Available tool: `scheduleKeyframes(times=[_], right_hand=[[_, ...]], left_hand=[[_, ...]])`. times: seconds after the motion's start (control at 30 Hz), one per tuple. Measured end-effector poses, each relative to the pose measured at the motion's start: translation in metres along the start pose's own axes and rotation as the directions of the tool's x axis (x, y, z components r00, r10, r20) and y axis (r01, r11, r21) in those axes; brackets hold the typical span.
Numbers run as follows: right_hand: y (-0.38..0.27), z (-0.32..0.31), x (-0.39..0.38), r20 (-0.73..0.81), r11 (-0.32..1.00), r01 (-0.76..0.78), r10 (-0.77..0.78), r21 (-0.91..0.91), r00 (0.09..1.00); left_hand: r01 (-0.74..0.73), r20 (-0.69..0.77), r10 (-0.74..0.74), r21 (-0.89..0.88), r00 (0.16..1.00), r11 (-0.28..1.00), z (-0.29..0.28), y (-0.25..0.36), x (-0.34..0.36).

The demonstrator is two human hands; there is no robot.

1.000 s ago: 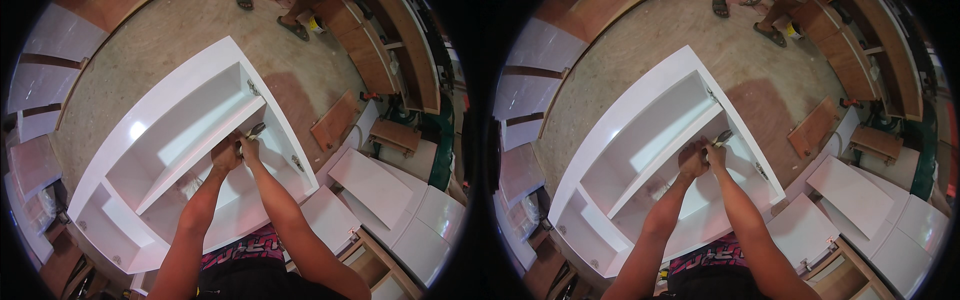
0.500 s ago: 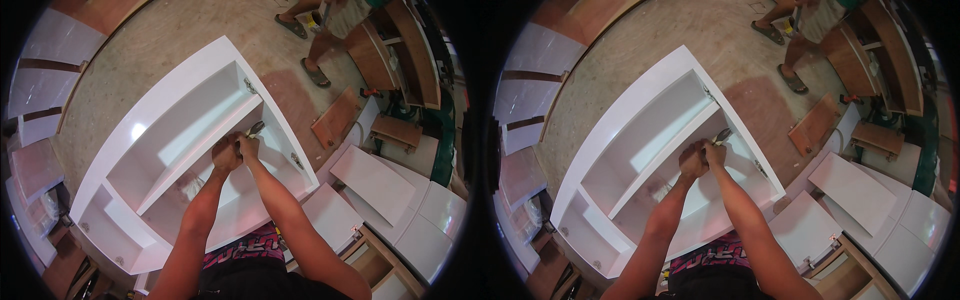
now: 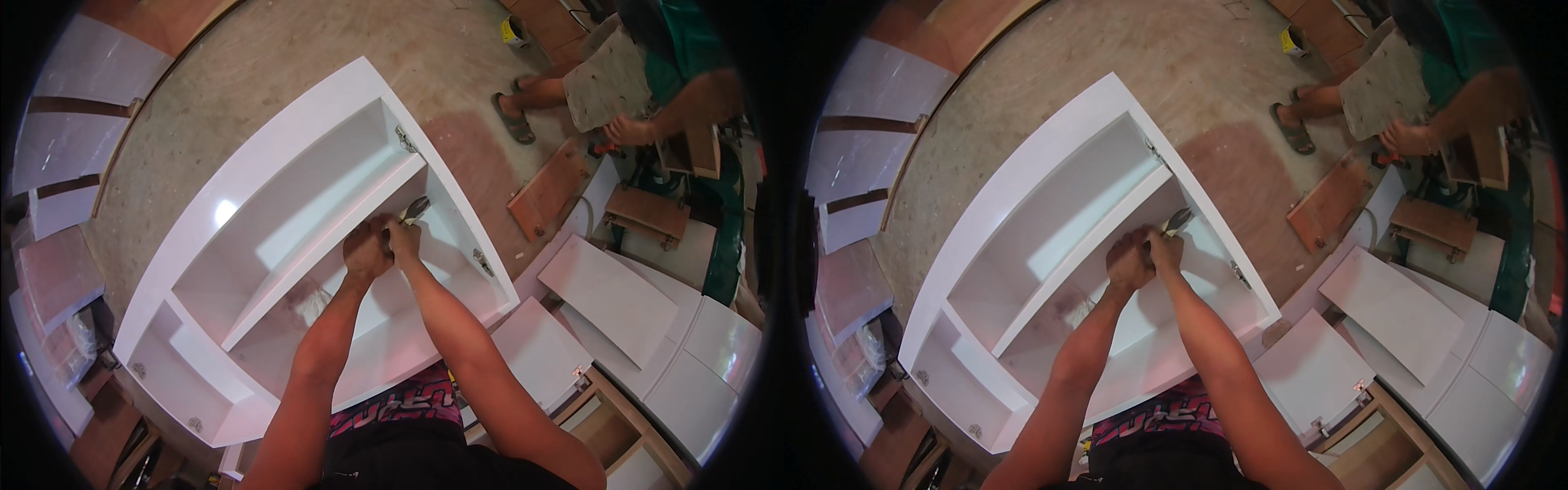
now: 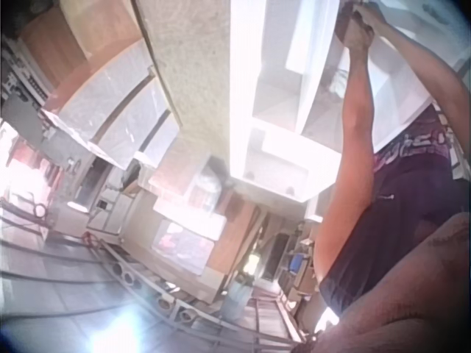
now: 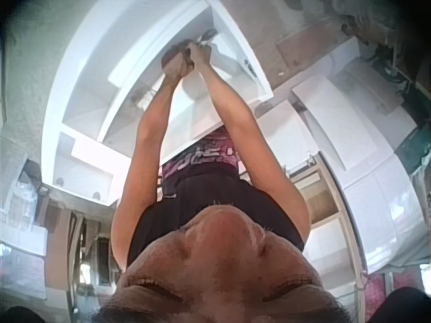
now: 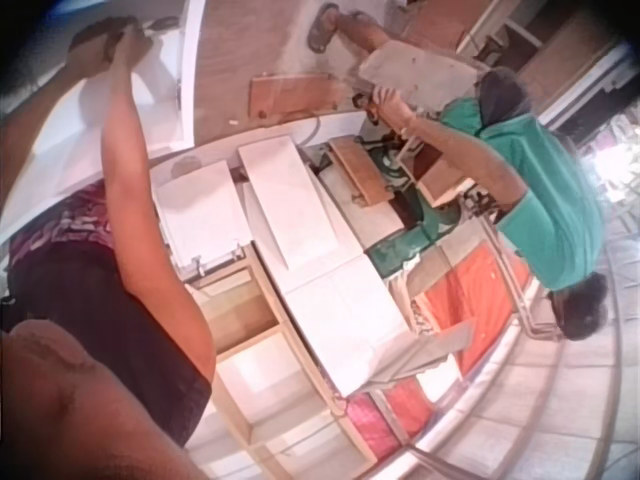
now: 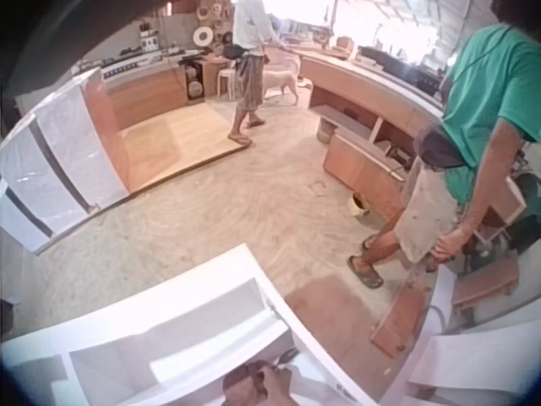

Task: The person retrieves a cloth and wipes the interior and exterior surfaces of a white cabinet. They then use a handheld blower to remove dust from the cabinet while continuing to wipe with the cloth.

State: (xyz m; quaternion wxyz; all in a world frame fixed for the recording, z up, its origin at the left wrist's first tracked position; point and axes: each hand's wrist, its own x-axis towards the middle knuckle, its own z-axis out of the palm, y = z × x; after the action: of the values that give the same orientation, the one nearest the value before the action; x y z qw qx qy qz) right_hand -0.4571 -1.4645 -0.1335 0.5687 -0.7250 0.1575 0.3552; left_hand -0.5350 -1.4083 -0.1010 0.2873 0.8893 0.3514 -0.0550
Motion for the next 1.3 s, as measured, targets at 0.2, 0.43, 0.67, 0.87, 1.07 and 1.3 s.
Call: scheduleKeyframes(times=[0.2,0.43,0.67,0.87,1.07,1.3], right_hand=[[0.006,-0.003,0.004,-0.055,0.986,-0.026,0.017,-0.162,0.998],[0.005,-0.005,0.002,0.006,0.995,-0.028,0.029,-0.096,1.0],[0.001,-0.001,0.002,-0.009,0.994,-0.072,0.071,-0.087,0.997],[-0.007,-0.003,0.005,0.071,0.991,-0.133,0.134,-0.013,0.988],[-0.011,-0.002,0.001,0.051,0.993,-0.114,0.116,-0.035,0.992],[0.004,0.005,0.009,-0.015,0.999,-0.016,0.016,-0.028,1.0]], left_hand=[[0.045,0.029,-0.044,-0.035,0.999,0.998,0.003,0.001,-0.003],[0.058,0.034,-0.058,-0.001,0.998,0.998,0.008,0.001,-0.005],[-0.097,-0.122,0.103,0.054,0.987,0.994,0.002,-0.004,-0.002],[-0.153,-0.171,0.158,0.041,0.973,0.987,-0.007,-0.004,0.006],[-0.097,-0.148,0.104,0.056,0.983,0.994,0.001,-0.003,0.004],[-0.086,0.029,0.089,-0.087,0.996,0.993,-0.024,0.004,0.008]])
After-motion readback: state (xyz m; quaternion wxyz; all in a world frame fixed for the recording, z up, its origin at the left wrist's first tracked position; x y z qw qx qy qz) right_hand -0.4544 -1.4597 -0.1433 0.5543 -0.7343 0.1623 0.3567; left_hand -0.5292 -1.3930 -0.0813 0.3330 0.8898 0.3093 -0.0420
